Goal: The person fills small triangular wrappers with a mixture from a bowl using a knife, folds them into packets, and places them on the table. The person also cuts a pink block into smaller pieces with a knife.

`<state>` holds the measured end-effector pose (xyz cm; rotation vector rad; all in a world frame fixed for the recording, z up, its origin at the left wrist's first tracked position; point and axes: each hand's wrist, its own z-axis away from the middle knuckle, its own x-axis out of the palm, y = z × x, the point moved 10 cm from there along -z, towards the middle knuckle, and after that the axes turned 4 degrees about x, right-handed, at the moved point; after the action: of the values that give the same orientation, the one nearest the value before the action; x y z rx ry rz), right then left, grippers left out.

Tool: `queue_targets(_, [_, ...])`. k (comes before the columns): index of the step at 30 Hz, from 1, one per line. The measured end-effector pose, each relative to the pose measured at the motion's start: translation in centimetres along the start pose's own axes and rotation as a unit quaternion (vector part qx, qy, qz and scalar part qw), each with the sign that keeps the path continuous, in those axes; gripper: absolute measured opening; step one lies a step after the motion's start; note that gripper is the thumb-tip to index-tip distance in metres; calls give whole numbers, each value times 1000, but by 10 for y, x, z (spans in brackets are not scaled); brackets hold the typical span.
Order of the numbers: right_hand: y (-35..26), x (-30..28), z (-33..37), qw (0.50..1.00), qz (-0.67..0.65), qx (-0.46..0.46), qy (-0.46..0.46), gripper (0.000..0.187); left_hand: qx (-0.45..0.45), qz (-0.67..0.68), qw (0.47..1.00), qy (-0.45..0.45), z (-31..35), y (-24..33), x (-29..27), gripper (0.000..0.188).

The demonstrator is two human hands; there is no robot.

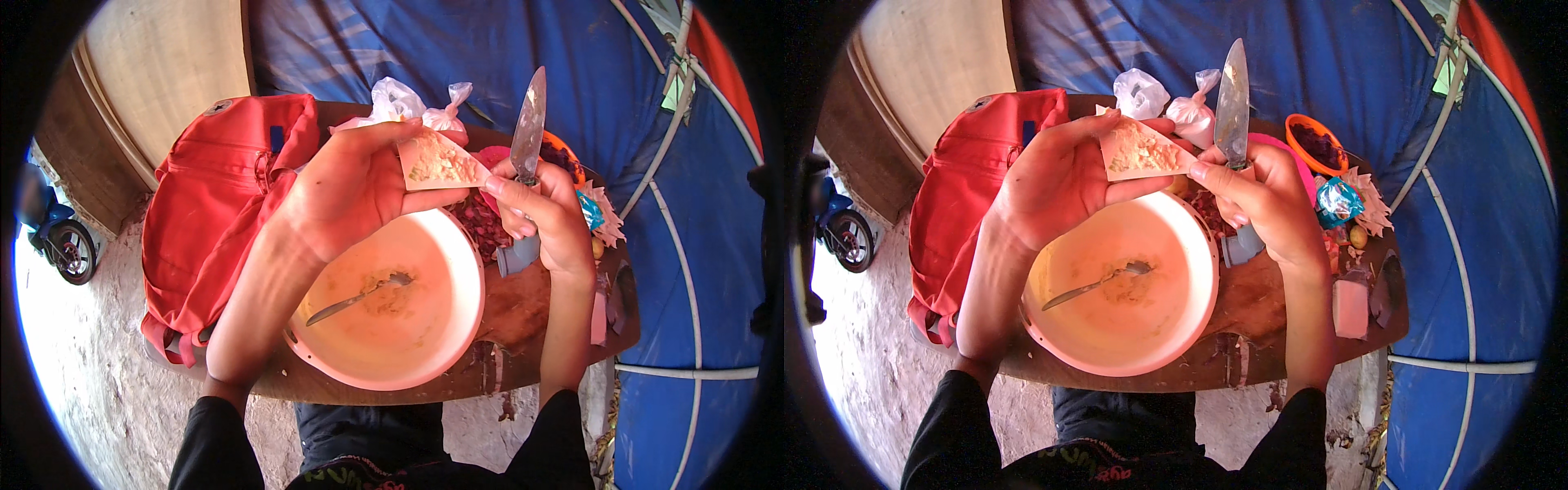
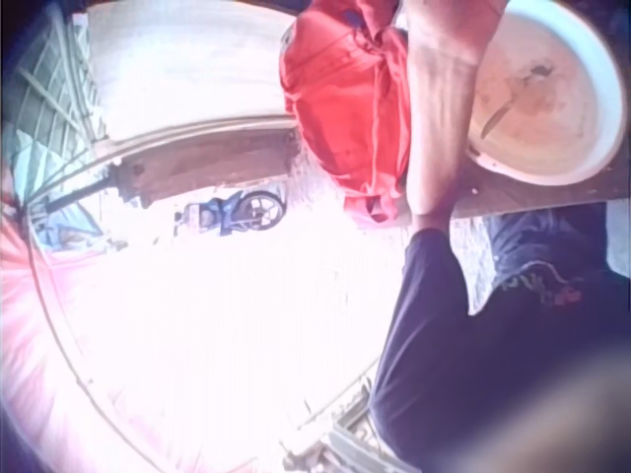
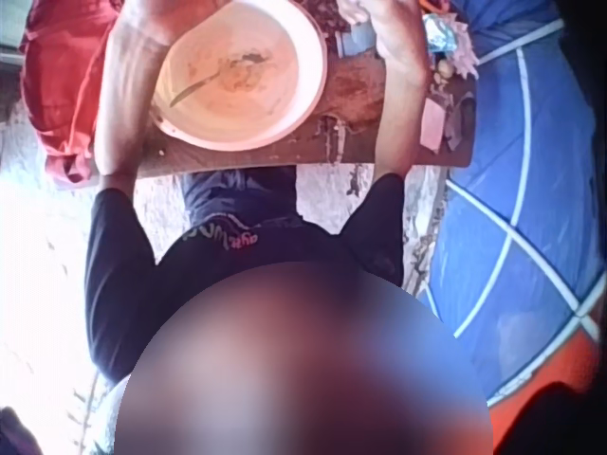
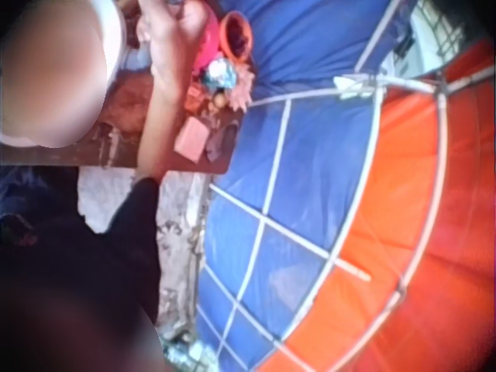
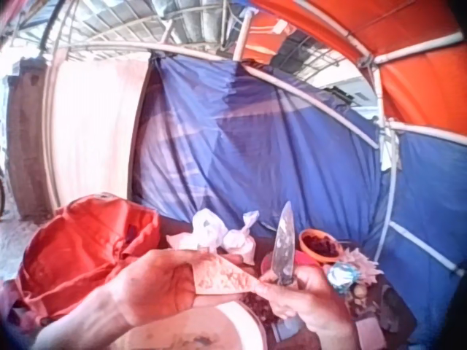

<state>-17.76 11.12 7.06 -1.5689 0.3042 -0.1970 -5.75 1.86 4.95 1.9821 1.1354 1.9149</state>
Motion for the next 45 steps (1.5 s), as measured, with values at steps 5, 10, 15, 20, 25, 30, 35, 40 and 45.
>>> queue_targets(5, [-6,-7,4,997,62,-28,44,23,-22,1,1000,-6,-2,-2,-1,46])
queue_targets(10, [3,3,13,997,66,-27,13,24,68,14,996,55,-4,11,-16,42])
queue_targets(15, [-1,3,19,962,229,-127,79,34,67,23,996,61,-1,10,-18,39])
queue_targets(20, [-1,3,20,945,268,-155,107,41,60,21,996,60,1,11,-14,37])
queue_targets(25, [-8,11,22,923,317,-190,110,40,86,-4,995,51,3,15,-9,38])
queue_targets(30, [-12,17,24,911,335,-208,121,38,64,15,997,31,3,14,-6,39])
queue_targets(35, [-16,20,26,903,340,-228,132,39,55,45,997,16,3,14,-5,39])
queue_targets(40, [-21,23,29,887,355,-256,146,41,55,39,998,18,3,14,-3,40])
queue_targets(45, [-23,24,30,879,363,-271,152,42,60,36,997,16,4,16,-1,41])
